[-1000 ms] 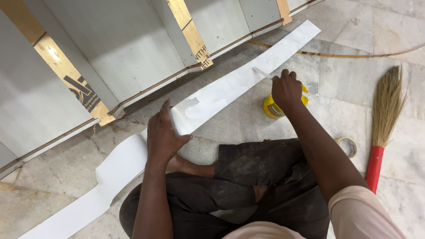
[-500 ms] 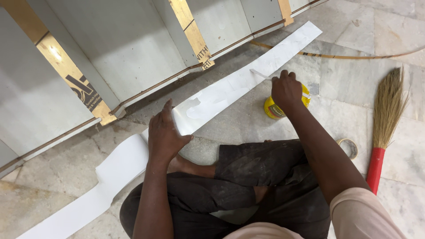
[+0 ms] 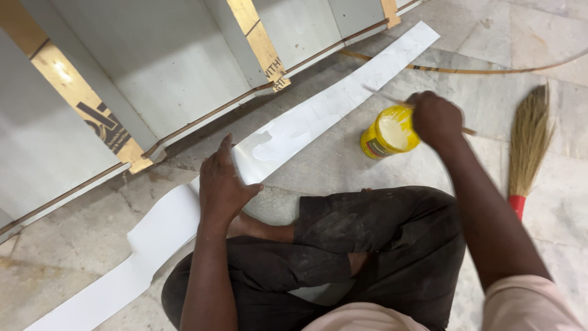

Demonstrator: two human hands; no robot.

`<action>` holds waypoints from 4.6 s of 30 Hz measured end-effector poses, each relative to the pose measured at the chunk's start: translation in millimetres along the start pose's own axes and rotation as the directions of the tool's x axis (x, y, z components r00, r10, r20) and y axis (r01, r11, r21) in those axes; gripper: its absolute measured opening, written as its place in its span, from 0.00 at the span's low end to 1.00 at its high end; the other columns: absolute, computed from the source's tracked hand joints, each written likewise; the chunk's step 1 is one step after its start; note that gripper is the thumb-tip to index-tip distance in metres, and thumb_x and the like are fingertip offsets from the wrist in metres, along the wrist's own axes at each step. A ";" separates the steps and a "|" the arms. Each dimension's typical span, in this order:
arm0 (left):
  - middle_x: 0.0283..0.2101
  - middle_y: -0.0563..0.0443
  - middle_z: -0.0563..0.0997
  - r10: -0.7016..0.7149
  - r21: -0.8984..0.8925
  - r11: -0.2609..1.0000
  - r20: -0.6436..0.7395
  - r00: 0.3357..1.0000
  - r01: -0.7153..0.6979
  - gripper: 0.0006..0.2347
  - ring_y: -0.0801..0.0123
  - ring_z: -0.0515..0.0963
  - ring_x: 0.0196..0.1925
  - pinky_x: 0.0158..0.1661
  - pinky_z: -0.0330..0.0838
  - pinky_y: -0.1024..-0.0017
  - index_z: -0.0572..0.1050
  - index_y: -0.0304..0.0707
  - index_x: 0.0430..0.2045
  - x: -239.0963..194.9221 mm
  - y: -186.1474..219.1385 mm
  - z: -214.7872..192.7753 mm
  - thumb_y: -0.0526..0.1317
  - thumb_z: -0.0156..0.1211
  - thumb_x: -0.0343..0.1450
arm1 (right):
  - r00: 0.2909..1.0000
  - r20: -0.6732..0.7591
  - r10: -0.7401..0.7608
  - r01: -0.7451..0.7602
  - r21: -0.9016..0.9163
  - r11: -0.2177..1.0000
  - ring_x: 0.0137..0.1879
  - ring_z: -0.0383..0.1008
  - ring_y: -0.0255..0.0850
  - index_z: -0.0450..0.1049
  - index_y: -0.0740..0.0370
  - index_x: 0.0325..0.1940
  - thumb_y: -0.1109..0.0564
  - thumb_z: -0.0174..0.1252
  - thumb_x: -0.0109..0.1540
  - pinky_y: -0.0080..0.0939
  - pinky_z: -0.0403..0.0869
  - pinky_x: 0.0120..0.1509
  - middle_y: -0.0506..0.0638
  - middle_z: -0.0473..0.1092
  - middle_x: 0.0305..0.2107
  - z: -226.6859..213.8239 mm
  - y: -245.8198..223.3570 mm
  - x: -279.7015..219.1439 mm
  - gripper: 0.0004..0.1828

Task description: The person sits on the floor and uses a small brush to apply white adhesive from a yellow container onto a long white strip. The person repeatedly dips the brush into the container and spreads the adhesive along the strip's surface.

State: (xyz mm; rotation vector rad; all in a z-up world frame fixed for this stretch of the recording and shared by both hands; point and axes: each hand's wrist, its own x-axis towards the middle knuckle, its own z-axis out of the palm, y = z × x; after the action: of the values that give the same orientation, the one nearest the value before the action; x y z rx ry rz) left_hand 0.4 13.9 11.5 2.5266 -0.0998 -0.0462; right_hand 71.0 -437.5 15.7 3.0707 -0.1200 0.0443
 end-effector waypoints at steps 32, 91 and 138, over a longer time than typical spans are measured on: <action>0.68 0.37 0.65 -0.003 0.167 0.985 0.218 0.976 -0.034 0.57 0.49 0.66 0.69 0.63 0.62 0.49 0.46 0.38 0.73 41.0 8.9 135.1 0.53 0.82 0.53 | 0.986 0.157 0.053 -0.034 -0.121 0.992 0.42 0.79 0.50 0.80 0.49 0.48 0.57 0.54 0.66 0.54 0.75 0.40 0.49 0.78 0.38 -41.5 73.1 -65.7 0.11; 0.61 0.35 0.69 0.037 0.191 0.980 0.099 0.994 -0.056 0.48 0.43 0.68 0.63 0.63 0.63 0.51 0.56 0.35 0.69 -4.1 -5.1 65.9 0.46 0.79 0.53 | 0.831 0.554 0.048 -0.554 0.817 0.161 0.35 0.77 0.39 0.74 0.63 0.53 0.57 0.55 0.67 0.42 0.77 0.46 0.52 0.75 0.35 103.1 147.5 -102.8 0.12; 0.65 0.35 0.66 -0.024 0.162 0.987 0.115 0.993 0.005 0.56 0.42 0.66 0.66 0.63 0.56 0.37 0.42 0.42 0.73 -4.1 -15.3 72.6 0.47 0.81 0.54 | 0.882 0.344 -0.322 -0.150 0.853 0.499 0.34 0.79 0.37 0.70 0.62 0.48 0.58 0.64 0.61 0.38 0.80 0.36 0.52 0.75 0.33 24.5 -73.5 -59.2 0.14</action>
State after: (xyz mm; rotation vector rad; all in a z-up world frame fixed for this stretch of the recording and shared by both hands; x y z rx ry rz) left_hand -6.8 -14.9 -56.6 2.6859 -0.1368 -0.1992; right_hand 18.5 -361.5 -15.6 4.0186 0.0847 -0.9748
